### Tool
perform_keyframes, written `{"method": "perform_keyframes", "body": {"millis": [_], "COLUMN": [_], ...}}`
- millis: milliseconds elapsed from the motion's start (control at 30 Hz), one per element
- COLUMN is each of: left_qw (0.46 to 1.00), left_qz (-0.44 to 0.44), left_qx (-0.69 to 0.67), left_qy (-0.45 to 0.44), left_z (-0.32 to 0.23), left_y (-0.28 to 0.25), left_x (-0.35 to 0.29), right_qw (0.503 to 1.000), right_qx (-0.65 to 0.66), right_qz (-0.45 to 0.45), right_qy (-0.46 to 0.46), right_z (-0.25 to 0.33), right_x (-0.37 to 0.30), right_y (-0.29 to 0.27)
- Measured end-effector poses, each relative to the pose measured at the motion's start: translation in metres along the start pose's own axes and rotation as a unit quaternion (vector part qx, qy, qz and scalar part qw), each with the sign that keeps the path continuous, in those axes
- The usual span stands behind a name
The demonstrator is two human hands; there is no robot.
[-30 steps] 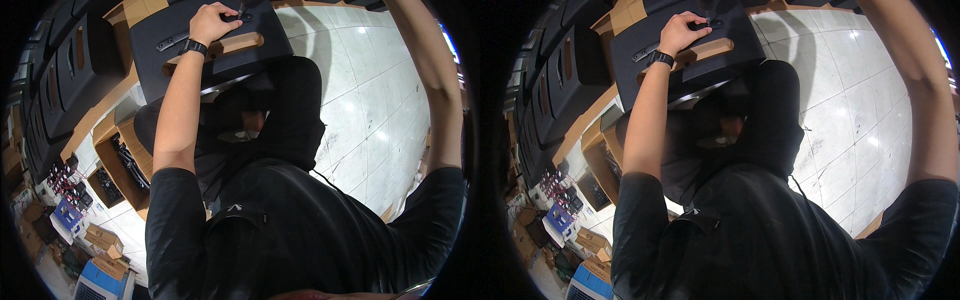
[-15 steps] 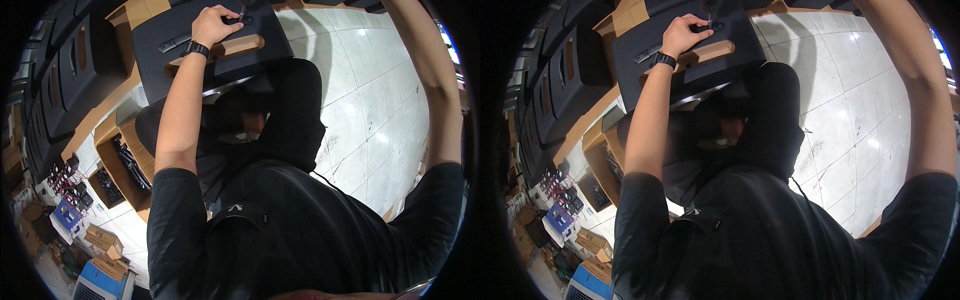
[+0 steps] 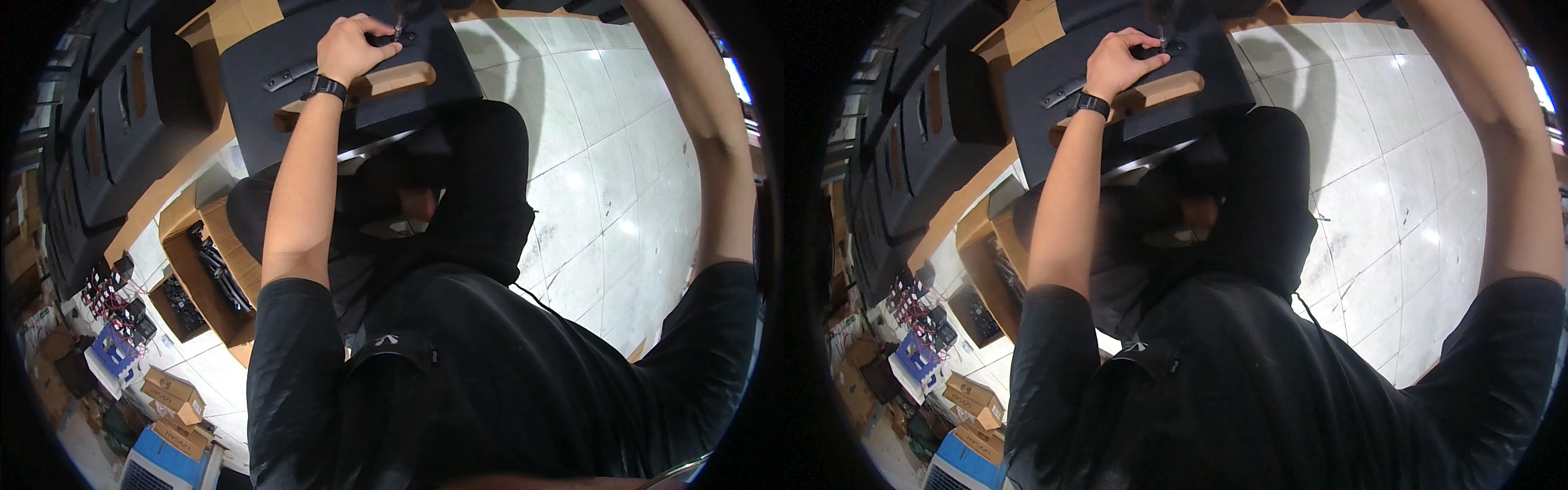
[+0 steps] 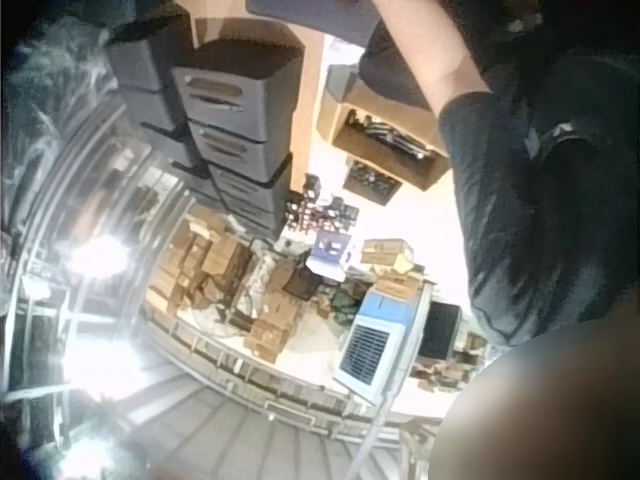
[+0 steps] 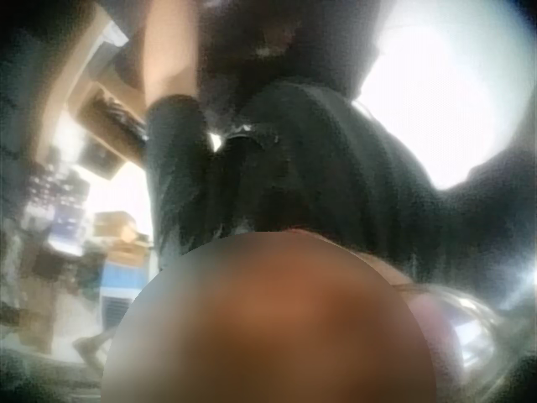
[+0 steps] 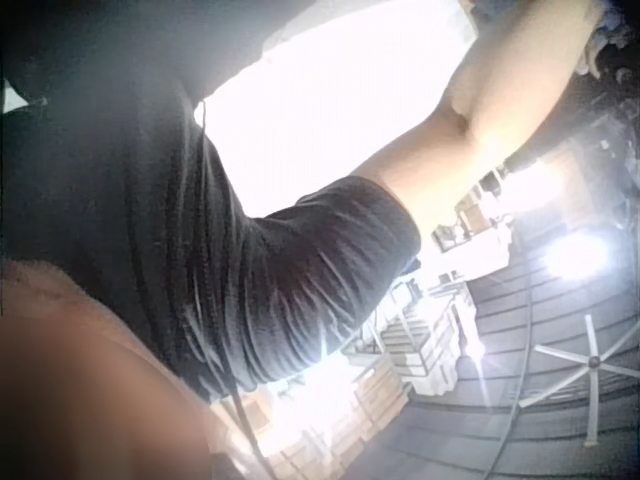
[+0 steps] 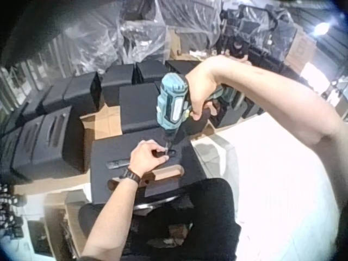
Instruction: The person assembles a black speaker by attaching a handle and securing it with screws using a cordless drill. The person then attaches a foam cover to the speaker.
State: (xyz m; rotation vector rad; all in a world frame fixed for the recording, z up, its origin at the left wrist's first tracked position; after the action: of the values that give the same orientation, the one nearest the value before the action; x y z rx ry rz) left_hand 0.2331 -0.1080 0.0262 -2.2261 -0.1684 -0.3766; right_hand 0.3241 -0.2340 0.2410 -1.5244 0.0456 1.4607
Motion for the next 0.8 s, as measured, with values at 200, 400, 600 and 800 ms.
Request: {"method": "perform_keyframes", "body": {"millis": [200, 400, 600, 800], "left_qw": [0.997, 0.945, 0.85, 0.854], "left_qz": [-0.02, 0.079, 0.096, 0.092], "left_qx": [-0.032, 0.223, 0.32, 0.327], "left_qy": [0.063, 0.226, 0.408, 0.394], "left_z": [-0.014, -0.065, -0.124, -0.126], "left_y": [-0.005, -0.053, -0.106, -0.101], "left_x": [-0.003, -0.036, -0.092, -0.086], "right_qw": [0.999, 0.948, 0.817, 0.717], "right_qx": [0.043, -0.031, 0.069, 0.275], "right_qz": [-0.031, -0.313, -0.564, -0.641], "right_qy": [0.006, -0.051, -0.102, -0.005], "right_z": [-0.01, -0.048, -0.094, -0.155], "right_x": [-0.014, -0.057, -0.136, -0.153], "right_y": [0.013, 0.05, 0.129, 0.286]}}
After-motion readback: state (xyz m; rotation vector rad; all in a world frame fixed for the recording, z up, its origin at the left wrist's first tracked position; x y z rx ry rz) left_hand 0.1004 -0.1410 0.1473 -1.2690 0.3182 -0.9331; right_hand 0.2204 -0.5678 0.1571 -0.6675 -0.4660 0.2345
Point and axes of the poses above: each hand's wrist, its own x-axis towards the middle knuckle, its own y-axis out of the palm, z = x × y, the point moved 7 cm from there along x, towards the middle knuckle, and after that the axes turned 1 degree about -x, right-handed, at the moved point
